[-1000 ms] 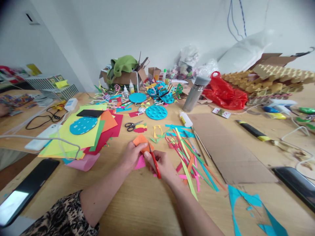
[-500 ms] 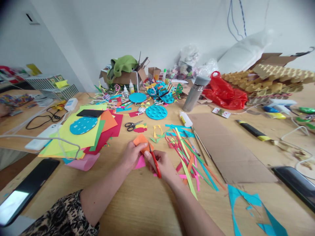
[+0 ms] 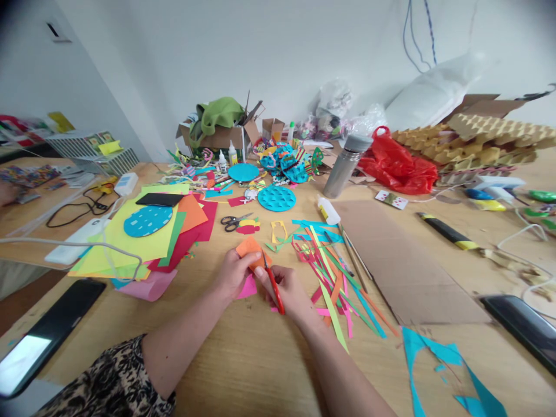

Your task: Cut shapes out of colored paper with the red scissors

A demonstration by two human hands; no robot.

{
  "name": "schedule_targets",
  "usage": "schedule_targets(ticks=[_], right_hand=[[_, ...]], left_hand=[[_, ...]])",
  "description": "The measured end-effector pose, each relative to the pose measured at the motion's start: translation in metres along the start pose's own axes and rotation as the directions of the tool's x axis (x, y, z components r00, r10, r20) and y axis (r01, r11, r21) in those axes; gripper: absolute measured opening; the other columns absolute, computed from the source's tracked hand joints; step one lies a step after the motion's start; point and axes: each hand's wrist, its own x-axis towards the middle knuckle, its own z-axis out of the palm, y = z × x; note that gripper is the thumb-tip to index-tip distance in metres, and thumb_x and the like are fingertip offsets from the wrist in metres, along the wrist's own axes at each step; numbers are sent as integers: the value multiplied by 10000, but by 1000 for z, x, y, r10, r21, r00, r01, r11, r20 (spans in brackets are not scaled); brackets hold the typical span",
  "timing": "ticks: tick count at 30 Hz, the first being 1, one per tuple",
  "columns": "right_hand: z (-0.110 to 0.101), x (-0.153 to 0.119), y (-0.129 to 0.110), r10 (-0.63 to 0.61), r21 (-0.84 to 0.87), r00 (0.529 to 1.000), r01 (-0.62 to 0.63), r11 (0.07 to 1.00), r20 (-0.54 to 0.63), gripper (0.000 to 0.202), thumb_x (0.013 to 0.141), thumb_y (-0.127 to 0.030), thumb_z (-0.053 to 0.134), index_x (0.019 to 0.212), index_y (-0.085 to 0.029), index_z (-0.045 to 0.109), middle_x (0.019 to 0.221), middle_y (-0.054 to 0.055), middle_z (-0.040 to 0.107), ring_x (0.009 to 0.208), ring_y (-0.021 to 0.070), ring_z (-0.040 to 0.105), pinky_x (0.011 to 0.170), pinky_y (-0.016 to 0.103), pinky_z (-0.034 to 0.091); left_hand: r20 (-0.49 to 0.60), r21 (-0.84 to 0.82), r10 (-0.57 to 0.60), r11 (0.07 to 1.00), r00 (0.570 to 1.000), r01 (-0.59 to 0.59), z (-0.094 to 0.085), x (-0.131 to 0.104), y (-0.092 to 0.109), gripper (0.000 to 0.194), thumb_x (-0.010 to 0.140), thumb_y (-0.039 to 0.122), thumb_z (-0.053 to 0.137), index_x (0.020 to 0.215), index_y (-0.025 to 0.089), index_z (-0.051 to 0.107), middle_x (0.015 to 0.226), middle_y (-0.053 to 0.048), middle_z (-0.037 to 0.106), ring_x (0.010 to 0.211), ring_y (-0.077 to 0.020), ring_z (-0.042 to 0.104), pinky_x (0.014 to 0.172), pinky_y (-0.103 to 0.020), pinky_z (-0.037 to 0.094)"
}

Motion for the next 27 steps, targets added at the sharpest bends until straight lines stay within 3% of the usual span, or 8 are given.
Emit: schedule_targets(ticks=[27], right_hand=[[-2,3,7,34,-9,999,-34,999,-25,505,759,-645,678,609,-199,494,416,-35,523,338,105,465,362,209,332]], left_hand=[[14,4,1,1000,1000,-1,-2,2,-6,139,605,243,713,603,155,606,569,9,563,533,-118,518,550,-261,437]])
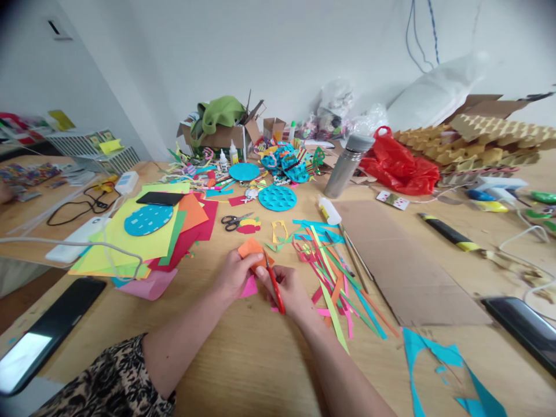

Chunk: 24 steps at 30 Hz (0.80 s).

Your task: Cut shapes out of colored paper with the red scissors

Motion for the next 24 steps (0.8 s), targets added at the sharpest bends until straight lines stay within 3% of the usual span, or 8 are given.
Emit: schedule_targets(ticks=[16,24], right_hand=[[0,0,3,-14,6,1000,14,1000,10,528,753,-675,668,604,-203,483,410,-39,511,323,99,449,350,203,299],[-1,-2,-3,-12,9,999,12,1000,40,554,758,-702,643,603,-188,505,427,-25,525,357,93,447,379,206,324]], left_hand=[[-35,-45,-6,999,999,5,1,0,5,173,599,251,743,637,153,606,613,3,594,589,-137,559,593,-271,460],[10,-14,-5,1000,1000,5,-2,2,1,165,595,246,735,651,148,614,637,-11,612,605,-146,576,607,-276,456]])
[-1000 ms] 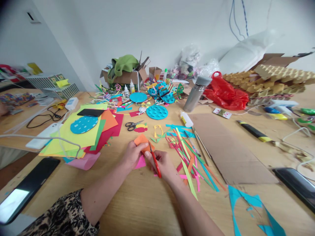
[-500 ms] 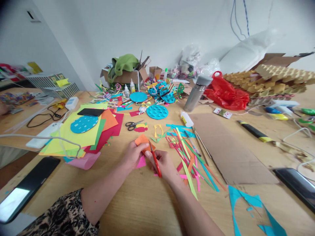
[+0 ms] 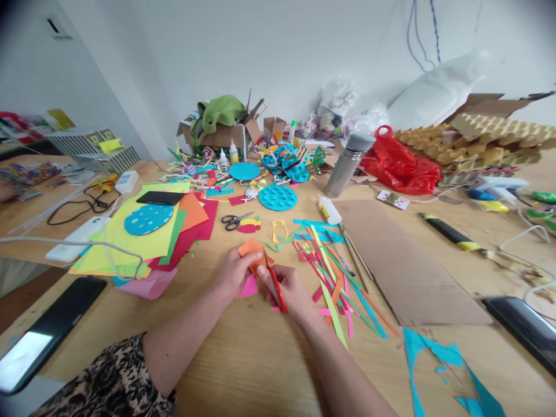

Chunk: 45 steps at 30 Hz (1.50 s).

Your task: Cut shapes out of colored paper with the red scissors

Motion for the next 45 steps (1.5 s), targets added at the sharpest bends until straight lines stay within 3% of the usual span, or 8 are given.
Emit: schedule_targets(ticks=[45], right_hand=[[-1,0,-1,50,-15,998,-51,999,-43,586,705,-746,649,577,-202,472,384,-33,503,319,96,449,344,199,305]], left_hand=[[52,-5,-19,1000,998,20,1,-2,-1,133,628,242,717,674,138,649,669,-29,640,637,-153,570,623,-282,451]])
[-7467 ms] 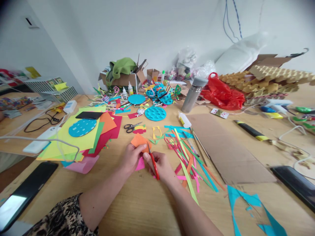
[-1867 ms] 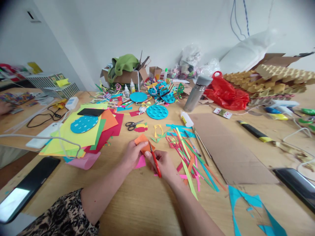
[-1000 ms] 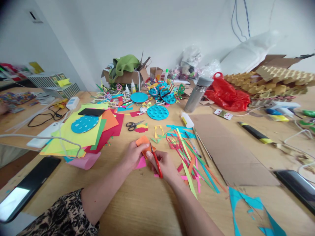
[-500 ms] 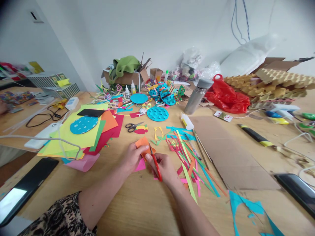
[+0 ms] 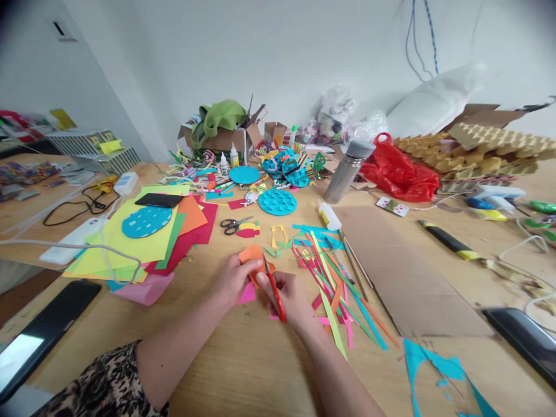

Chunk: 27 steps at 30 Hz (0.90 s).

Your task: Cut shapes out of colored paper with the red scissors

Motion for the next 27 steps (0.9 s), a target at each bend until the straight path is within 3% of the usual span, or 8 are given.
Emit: schedule_targets(ticks=[9,27], right_hand=[[0,0,4,-6,7,1000,6,1000,9,529,742,-668,680,599,-207,464,408,-47,499,338,98,460,359,197,343],[-4,-5,-7,-43,-63,999,45,997,32,603,745,-757,606,593,-186,485,444,-13,536,387,100,483,401,208,331]], left_hand=[[0,-6,10,1000,1000,-10,-2,2,-1,144,641,255,722,679,145,638,678,-22,646,645,-153,581,632,-281,448],[61,14,-31,999,998,30,1,-3,3,130,638,249,715,663,145,640,647,-13,628,606,-140,551,604,-279,427]])
